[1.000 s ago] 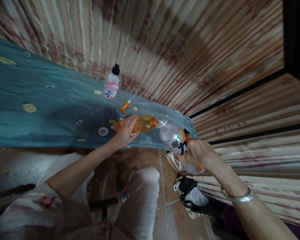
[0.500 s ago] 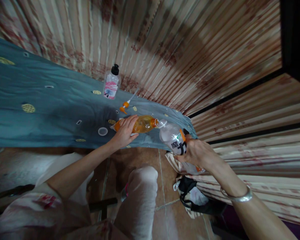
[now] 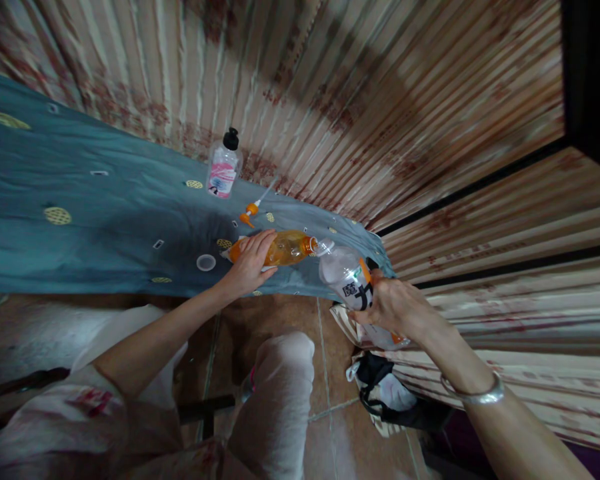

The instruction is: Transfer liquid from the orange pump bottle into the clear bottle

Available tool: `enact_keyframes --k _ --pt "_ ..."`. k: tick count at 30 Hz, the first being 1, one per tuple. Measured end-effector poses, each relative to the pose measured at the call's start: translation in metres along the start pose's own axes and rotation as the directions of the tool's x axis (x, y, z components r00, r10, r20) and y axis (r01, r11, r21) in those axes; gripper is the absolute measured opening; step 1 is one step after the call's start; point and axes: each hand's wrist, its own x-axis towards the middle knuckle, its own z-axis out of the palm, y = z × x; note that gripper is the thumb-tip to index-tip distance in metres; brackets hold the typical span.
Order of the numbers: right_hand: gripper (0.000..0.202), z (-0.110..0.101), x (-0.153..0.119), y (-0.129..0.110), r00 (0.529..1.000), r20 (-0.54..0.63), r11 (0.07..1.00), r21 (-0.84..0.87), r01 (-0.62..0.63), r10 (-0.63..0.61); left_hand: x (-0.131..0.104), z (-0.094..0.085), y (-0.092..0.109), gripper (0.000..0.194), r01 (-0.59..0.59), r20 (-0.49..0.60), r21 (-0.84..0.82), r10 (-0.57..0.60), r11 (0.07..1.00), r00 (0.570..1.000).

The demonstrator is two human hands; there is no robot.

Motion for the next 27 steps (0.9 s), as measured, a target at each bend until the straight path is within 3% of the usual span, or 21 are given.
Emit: enact_keyframes --k 27 --pt "0.04 0.0042 0.0001 0.0019 0.999 -0.033 1.0 0.017 -0.009 0.009 0.0005 0.0015 -0.0014 0.067 -0.003 -0.006 -0.009 0.003 1.0 1.0"
